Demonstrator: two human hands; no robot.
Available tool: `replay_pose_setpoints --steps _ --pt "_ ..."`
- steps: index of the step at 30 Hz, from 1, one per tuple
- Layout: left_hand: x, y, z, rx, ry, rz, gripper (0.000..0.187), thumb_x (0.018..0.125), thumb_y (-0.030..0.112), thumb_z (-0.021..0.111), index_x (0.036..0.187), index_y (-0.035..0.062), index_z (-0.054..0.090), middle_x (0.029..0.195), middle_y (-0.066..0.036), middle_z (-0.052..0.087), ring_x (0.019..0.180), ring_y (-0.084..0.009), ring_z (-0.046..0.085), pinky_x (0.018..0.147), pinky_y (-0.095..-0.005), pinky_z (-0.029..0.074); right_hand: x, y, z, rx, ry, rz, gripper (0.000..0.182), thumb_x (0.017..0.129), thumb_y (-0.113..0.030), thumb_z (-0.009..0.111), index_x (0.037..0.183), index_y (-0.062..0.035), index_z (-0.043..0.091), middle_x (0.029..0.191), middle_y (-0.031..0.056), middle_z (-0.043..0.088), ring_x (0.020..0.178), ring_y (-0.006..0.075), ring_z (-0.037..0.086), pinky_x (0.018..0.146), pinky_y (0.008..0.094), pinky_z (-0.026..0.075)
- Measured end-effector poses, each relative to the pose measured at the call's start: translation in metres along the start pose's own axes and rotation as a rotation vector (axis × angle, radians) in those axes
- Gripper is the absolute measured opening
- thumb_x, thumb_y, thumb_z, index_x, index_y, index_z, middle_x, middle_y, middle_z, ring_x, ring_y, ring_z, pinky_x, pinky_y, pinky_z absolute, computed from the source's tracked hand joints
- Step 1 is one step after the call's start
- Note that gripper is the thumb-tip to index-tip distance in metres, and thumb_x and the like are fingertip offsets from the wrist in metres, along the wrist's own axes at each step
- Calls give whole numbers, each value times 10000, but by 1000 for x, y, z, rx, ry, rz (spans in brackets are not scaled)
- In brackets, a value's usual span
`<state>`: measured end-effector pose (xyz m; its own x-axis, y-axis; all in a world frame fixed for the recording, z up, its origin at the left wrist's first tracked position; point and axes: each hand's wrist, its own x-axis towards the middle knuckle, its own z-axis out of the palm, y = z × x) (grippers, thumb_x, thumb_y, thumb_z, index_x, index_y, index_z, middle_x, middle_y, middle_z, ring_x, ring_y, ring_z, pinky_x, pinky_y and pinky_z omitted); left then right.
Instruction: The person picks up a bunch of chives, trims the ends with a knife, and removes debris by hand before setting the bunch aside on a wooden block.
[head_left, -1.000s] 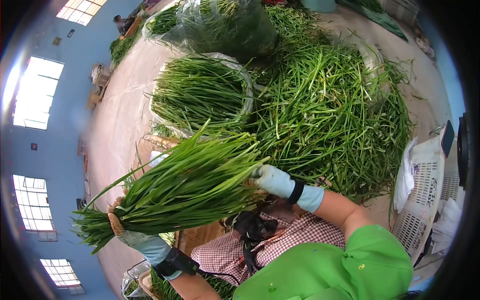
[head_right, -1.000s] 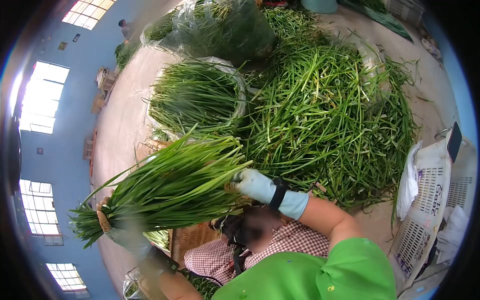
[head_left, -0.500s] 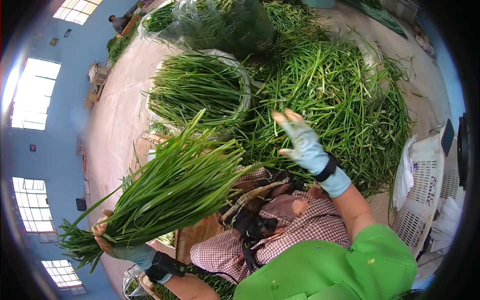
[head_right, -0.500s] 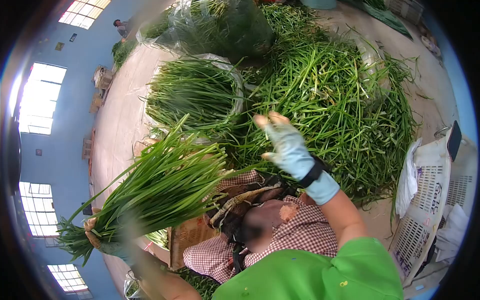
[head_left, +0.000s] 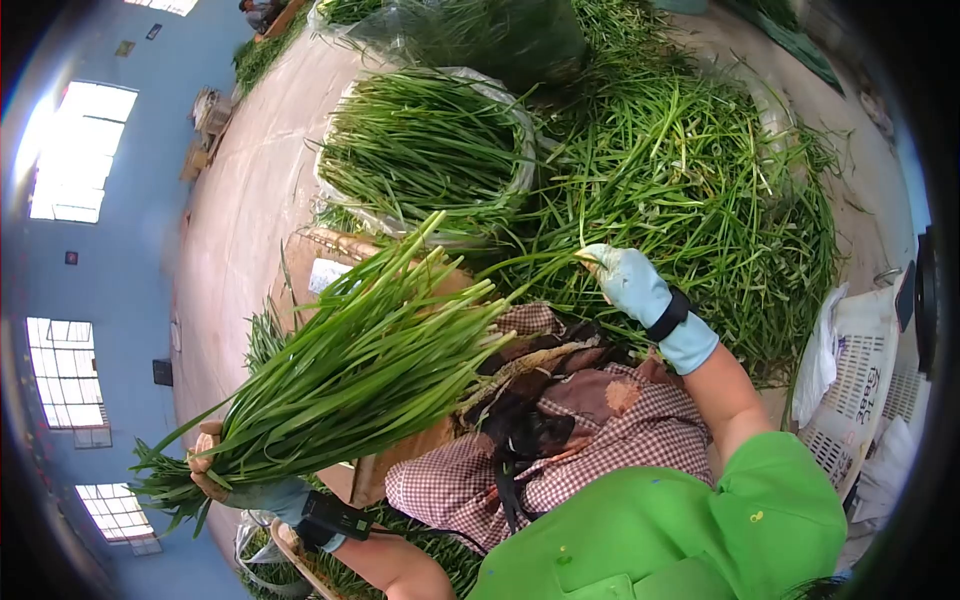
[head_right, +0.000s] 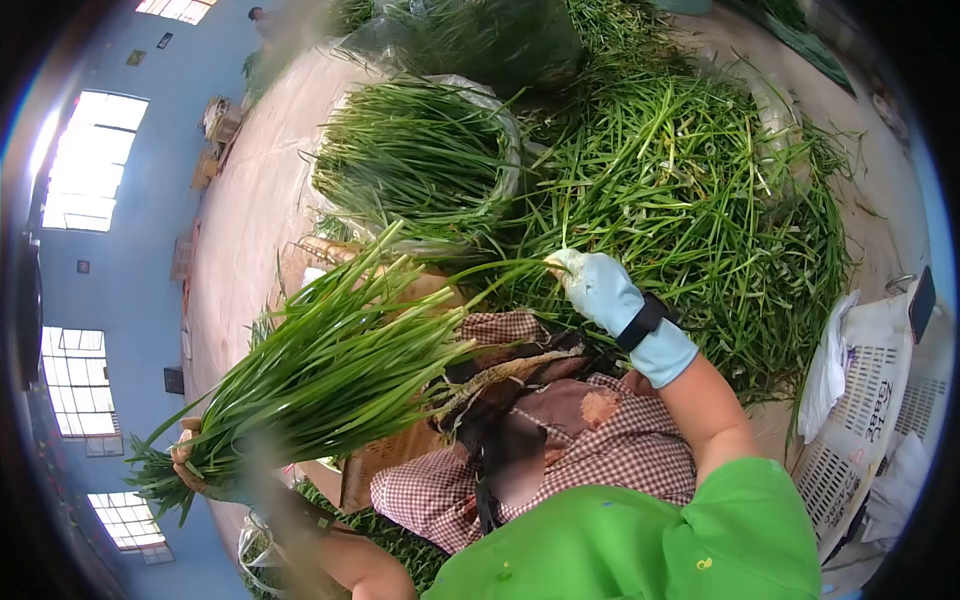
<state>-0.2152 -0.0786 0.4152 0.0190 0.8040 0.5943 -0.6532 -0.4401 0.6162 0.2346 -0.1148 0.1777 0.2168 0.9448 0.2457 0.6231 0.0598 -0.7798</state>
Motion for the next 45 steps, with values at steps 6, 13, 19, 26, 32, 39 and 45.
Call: replay_pose_setpoints --steps 6,13,19,26,32,39,45 --pt "-7 18 -14 -1996 131 -617 275 850 209 467 1032 8 422 922 -34 468 891 -92 487 955 -270 357 7 94 -24 334 -21 736 259 842 -228 485 1050 -79 530 761 101 593 478 145 515 421 300 407" --pt "17 -37 36 -2189 -300 -1476 569 787 158 583 1192 -110 286 943 -122 488 787 -163 573 755 -285 500 44 -42 -18 305 -452 -91 800 755 -421 604 1318 -1 222 1328 179 319 1234 253 304 1022 305 227" --pt "12 2 -18 -2441 -79 -1866 412 762 126 569 1089 -63 405 882 -105 524 729 -166 581 664 -302 501 53 -106 82 1413 -944 3 434 808 -195 594 1188 -37 456 1172 73 489 1052 162 455 909 292 365" --pt "-2 5 -32 -1740 -176 -1488 351 870 221 448 1152 16 484 1066 -152 541 922 -236 569 777 -342 494 34 -90 72 1646 -807 -61 308 781 -92 597 1079 -31 543 1054 77 563 929 163 542 820 299 447" --pt "-33 25 -86 -2318 -278 -892 369 887 184 384 1217 22 416 1126 -182 495 1001 -264 532 816 -354 489 11 -22 35 5 -147 -45 187 858 -159 417 838 -73 582 709 126 587 669 247 582 592 339 462" --pt "-10 35 -36 -2393 30 -1583 634 751 152 577 1227 -54 212 951 -130 445 755 -202 544 690 -324 471 7 -39 -9 -53 -251 -144 321 748 -255 601 997 -54 578 916 118 582 850 266 550 751 336 431" --pt "1 -4 11 -2393 31 -1869 677 791 208 547 1282 -40 152 1064 -181 382 836 -233 542 711 -348 493 22 -113 79 939 -759 31 353 852 -238 497 1158 -62 497 1079 94 553 956 146 518 779 282 446"
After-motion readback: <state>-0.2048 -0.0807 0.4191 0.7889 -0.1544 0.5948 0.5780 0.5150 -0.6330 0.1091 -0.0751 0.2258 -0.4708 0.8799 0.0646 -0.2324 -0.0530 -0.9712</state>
